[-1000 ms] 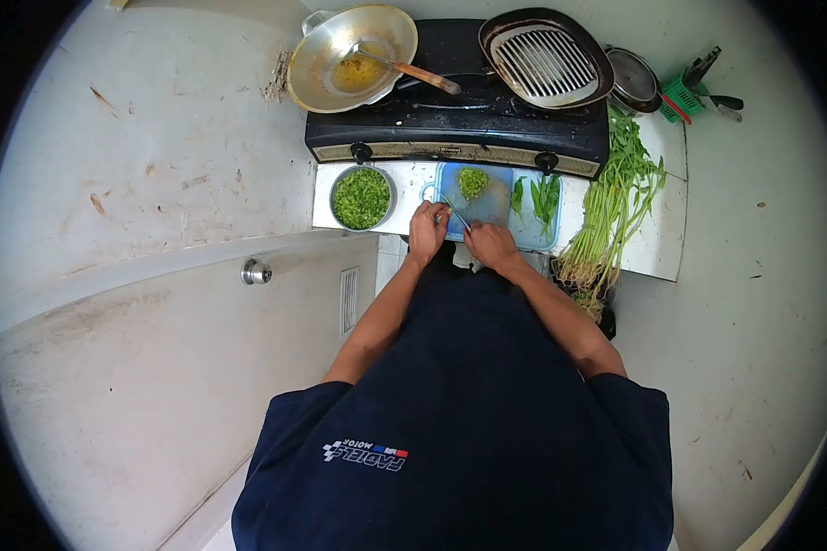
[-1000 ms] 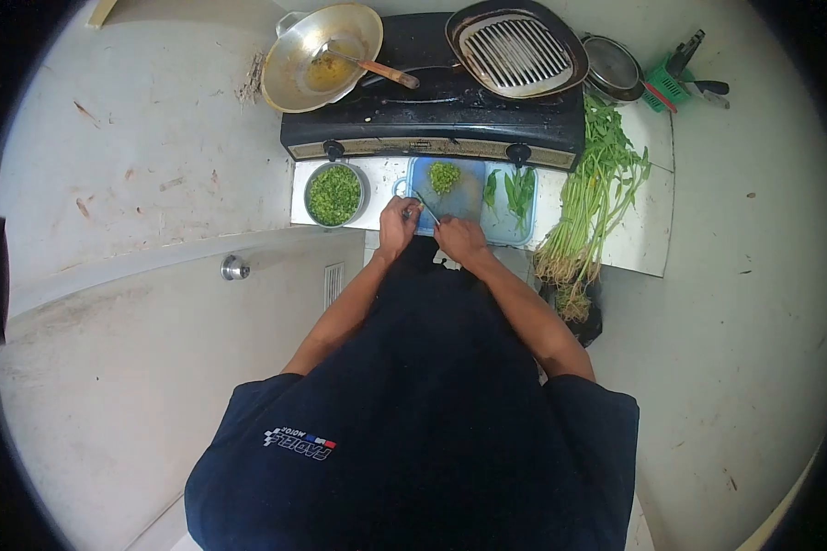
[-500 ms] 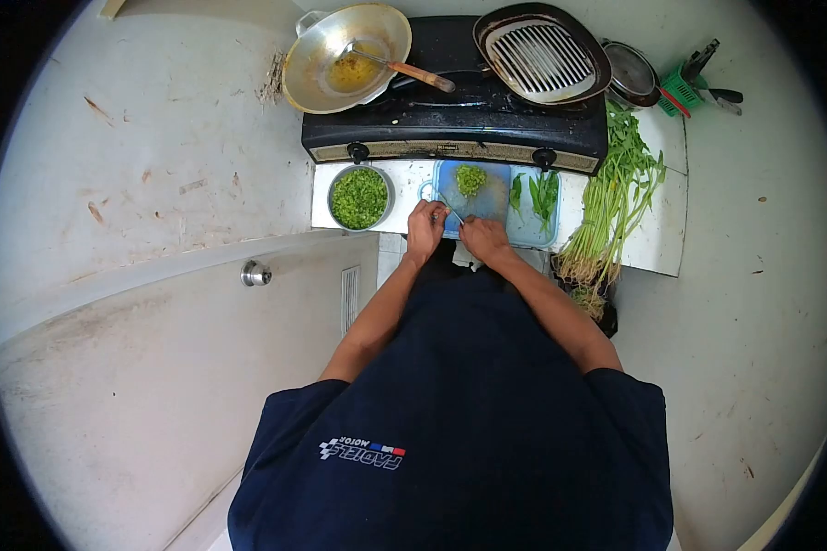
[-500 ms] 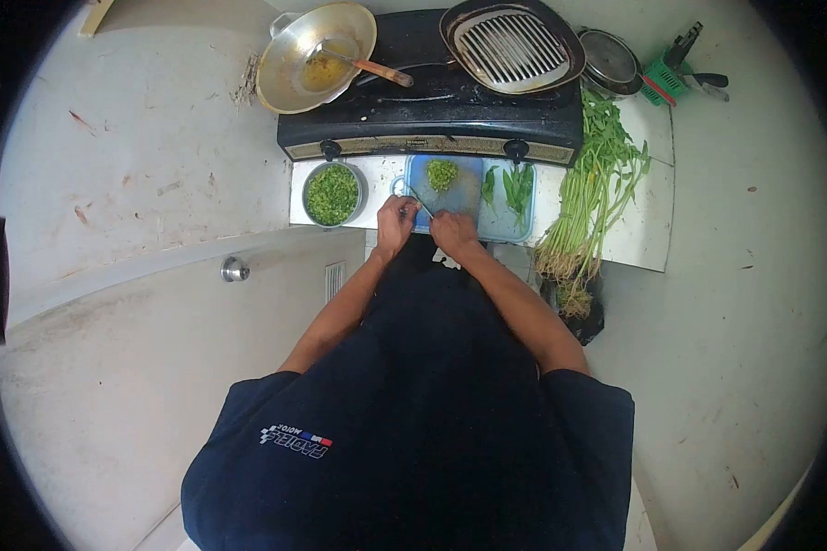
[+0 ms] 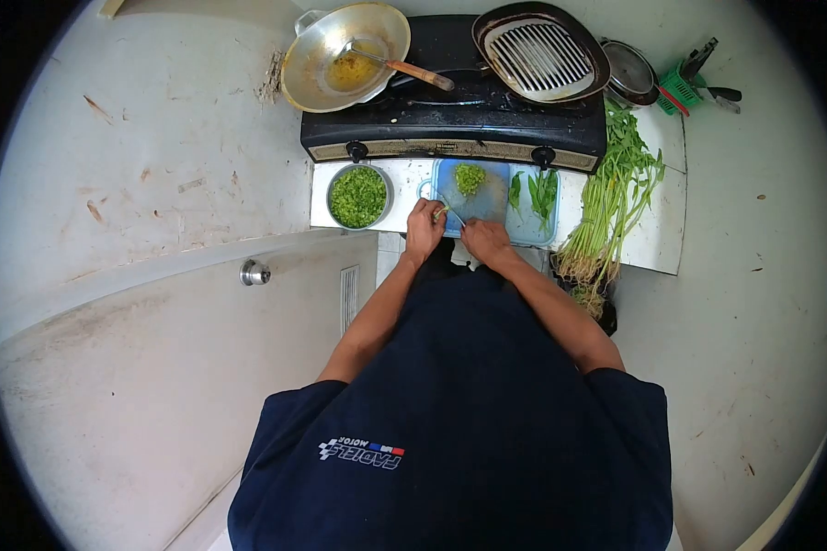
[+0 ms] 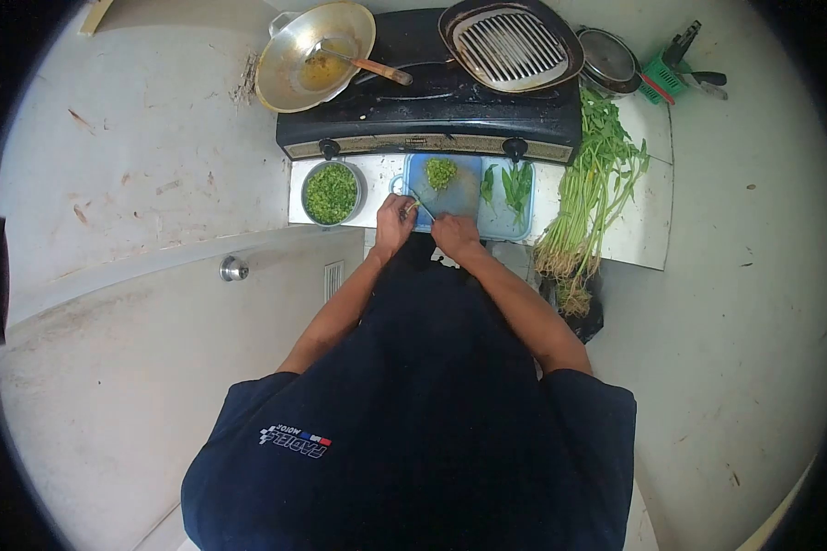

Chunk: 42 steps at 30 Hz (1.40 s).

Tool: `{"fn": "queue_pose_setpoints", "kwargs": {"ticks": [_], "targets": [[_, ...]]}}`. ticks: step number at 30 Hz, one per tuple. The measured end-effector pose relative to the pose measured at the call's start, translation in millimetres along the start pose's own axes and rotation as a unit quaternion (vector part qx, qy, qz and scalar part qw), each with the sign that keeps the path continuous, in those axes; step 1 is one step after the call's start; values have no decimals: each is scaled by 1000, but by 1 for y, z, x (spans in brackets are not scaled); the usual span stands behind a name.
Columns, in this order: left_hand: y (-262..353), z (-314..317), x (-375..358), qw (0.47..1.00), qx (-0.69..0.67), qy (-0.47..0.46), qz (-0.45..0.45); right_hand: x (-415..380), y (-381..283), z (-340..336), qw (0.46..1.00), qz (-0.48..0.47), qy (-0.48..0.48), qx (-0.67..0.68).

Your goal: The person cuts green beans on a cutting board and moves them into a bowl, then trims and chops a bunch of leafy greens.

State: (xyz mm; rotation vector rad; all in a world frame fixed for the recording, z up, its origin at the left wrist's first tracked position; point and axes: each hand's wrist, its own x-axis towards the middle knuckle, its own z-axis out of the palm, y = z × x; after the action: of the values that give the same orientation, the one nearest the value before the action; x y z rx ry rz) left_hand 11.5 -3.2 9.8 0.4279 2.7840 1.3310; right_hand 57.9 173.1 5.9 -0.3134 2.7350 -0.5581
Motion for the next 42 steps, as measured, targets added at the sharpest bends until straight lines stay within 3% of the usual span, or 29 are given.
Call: {"fn": "queue_pose_setpoints", "kwargs": {"ticks": [2,8,17,26,32,42], "targets": [[-1,1,0,1000,1,2,8,-2,-1,-3,1000,4,-17,-10],[-2,-1,0,1000,-3,-11,-11,16,3,21,997,-28,60,37],[0,1,0,1000,6,-1,-19,-7,1,-10,999,20,35,5],[4,0,1,999,6,-13,-49,-8,-4,-12,999,12,31,16],[-3,3,-1,1000,6,13,-5,-6,-2,-6,999,3,21,27],[3,0,1,999,-3,-3,-42,6,-7,-3,999,9,15,44]]}}
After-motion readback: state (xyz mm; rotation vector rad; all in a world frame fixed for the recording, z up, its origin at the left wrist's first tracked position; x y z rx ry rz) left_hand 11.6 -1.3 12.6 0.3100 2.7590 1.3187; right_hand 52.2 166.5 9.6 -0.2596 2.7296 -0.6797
